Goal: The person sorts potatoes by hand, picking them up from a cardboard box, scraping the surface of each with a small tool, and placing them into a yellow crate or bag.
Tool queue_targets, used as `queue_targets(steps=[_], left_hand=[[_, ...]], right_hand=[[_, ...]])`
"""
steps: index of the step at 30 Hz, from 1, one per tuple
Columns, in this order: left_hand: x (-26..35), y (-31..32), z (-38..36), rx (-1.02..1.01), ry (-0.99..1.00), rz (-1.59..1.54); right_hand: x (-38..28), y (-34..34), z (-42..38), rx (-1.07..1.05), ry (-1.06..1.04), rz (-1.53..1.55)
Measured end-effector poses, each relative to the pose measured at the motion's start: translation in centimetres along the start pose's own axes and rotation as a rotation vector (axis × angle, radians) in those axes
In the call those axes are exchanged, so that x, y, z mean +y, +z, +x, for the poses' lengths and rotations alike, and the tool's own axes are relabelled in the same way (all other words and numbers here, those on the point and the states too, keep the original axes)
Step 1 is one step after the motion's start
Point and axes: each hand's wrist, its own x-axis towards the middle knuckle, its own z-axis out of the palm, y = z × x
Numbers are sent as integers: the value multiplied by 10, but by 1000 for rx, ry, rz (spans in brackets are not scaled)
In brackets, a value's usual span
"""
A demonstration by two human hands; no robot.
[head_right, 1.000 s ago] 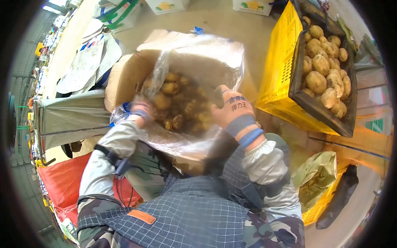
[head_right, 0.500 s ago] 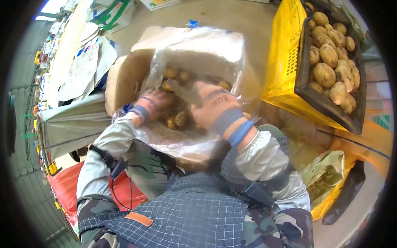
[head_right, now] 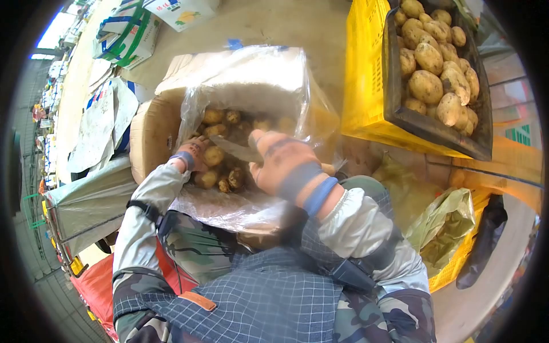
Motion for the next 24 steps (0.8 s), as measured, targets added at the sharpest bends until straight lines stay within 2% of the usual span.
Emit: queue_targets(steps=[1, 2, 3, 5, 7, 10, 12, 13, 14, 15, 16, 17, 20, 23, 24], left_hand=[[-1, -7, -12, 103, -39, -151], [-11, 4, -15, 165, 26, -470], [14, -53, -51, 165, 99, -691], [28, -73, -87, 331, 220, -929], [59, -96, -128, 384, 297, -1531], [81, -123, -165, 561, 414, -1580], [97, -127, -175, 637, 493, -1694], [99, -127, -174, 733, 540, -1586], [100, -126, -171, 825, 581, -1478], [100, -125, -167, 911, 618, -1367], [97, -124, -161, 999, 569, -1129], [99, -120, -160, 997, 544, -1227], [102, -111, -169, 934, 477, -1459], [107, -110, -167, 880, 528, -1676], [108, -108, -163, 965, 424, -1581]], right_hand=[[2, 1, 1, 33, -15, -2], [4, 2, 2, 49, 16, 12], [5, 3, 4, 63, 44, 26], [2, 5, 9, 80, 86, 80], [-4, 7, 13, 83, 114, 153], [-1, 20, 26, -295, 232, 860], [-23, 7, 14, -441, 347, 1234], [-38, -2, 9, -509, 429, 1404], [-30, 12, 12, -561, 385, 1569], [-14, 24, 15, -576, 319, 1621], [2, 35, 19, -593, 253, 1673], [18, 46, 23, -611, 187, 1726], [11, 50, 22, -315, 97, 1589], [-4, 51, 18, -117, -76, 1293], [-2, 57, 21, -84, -153, 1158]])
